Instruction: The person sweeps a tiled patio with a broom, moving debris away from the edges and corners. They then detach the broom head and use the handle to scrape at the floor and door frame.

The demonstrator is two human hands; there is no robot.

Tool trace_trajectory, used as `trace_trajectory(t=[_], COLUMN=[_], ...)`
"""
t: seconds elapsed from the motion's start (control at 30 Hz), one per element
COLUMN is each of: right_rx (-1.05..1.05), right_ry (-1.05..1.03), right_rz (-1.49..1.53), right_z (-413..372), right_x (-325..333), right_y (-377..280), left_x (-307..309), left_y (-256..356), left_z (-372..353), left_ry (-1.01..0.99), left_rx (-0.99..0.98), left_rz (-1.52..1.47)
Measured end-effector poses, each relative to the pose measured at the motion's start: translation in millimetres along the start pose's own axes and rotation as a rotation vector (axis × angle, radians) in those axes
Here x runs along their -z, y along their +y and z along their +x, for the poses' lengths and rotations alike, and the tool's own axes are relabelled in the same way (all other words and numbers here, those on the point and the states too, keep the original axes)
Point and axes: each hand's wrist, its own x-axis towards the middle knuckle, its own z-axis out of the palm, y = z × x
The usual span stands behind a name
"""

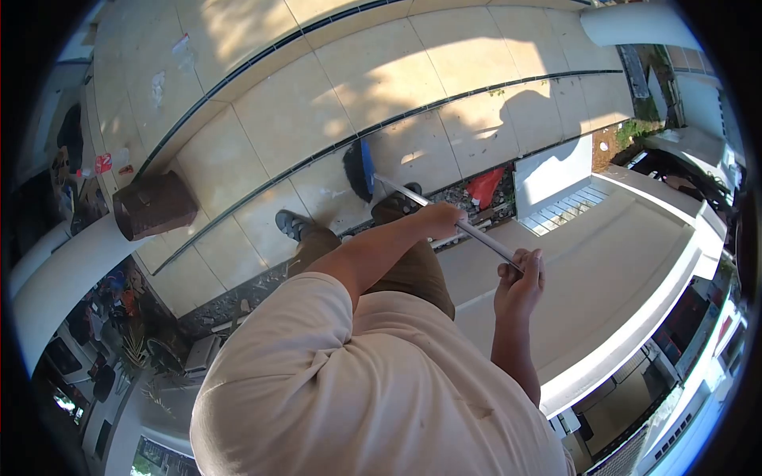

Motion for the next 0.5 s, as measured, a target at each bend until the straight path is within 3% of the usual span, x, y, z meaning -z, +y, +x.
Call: trace_trajectory(t=[0.17,0.27,0.4,0.5], right_rx=[0.05,0.091,0.231,0.253], right_ry=[0.108,0.007,-0.276,-0.462], right_rz=[-0.036,-0.097,-0.186,-0.231], right_z=[5,-10,-28,-15], right_x=[10,16,33,28], right_y=[-37,-44,-61,-63], left_x=[18,34,34,28], left_y=[49,69,86,70], left_z=[32,3,-34,-54], left_ry=[-0.06,-0.027,0.004,0.172], left_rx=[0.061,0.02,-0.005,-0.088], left_rz=[0.008,0.022,0.043,-0.029])
